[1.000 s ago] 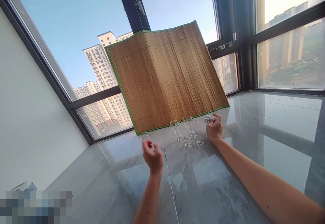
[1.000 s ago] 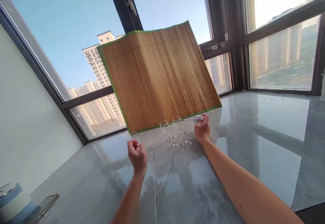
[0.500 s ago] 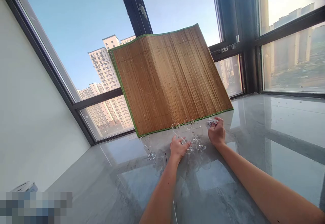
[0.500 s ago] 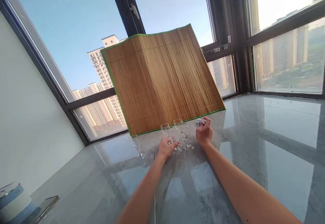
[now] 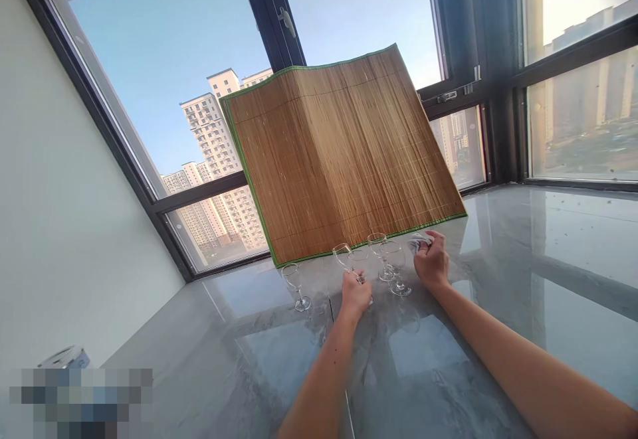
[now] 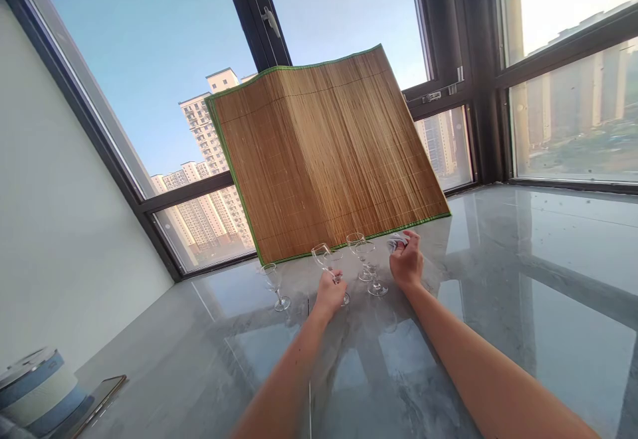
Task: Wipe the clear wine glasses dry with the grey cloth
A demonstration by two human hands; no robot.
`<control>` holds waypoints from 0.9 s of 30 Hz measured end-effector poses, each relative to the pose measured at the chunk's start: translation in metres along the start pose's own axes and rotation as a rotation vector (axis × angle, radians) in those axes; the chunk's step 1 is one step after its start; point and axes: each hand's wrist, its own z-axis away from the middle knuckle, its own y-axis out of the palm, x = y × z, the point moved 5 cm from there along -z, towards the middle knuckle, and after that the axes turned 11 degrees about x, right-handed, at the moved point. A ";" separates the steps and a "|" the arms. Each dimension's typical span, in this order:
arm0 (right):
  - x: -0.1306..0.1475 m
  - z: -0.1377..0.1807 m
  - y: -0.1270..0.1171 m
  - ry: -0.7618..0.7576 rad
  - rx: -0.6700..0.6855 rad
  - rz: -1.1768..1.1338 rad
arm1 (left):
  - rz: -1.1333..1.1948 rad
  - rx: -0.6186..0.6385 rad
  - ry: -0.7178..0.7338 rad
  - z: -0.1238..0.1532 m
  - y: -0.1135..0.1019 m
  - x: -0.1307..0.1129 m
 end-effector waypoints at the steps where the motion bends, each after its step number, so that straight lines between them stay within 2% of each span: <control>1: 0.000 0.000 0.000 -0.002 0.002 0.007 | -0.010 0.006 0.000 0.004 -0.003 0.000; 5: -0.001 0.000 0.001 -0.001 0.006 0.014 | -0.072 0.056 0.000 0.030 -0.020 0.001; 8: -0.003 -0.001 0.002 0.003 0.014 0.001 | -0.162 0.120 0.069 0.058 -0.045 0.000; 11: -0.004 -0.002 0.003 0.007 0.025 -0.011 | -0.264 0.148 0.141 0.085 -0.082 -0.002; 15: -0.002 0.000 0.004 0.004 0.038 -0.012 | -0.276 0.103 0.056 0.101 -0.139 0.002; 18: 0.000 0.000 0.004 0.001 0.049 -0.006 | -0.188 0.071 -0.018 0.105 -0.168 0.007; 21: -0.001 0.001 0.003 0.004 0.051 0.006 | -0.130 0.082 -0.018 0.105 -0.177 0.010; 27: -0.004 -0.003 0.009 0.009 0.124 0.057 | -0.146 0.088 0.013 0.099 -0.175 0.013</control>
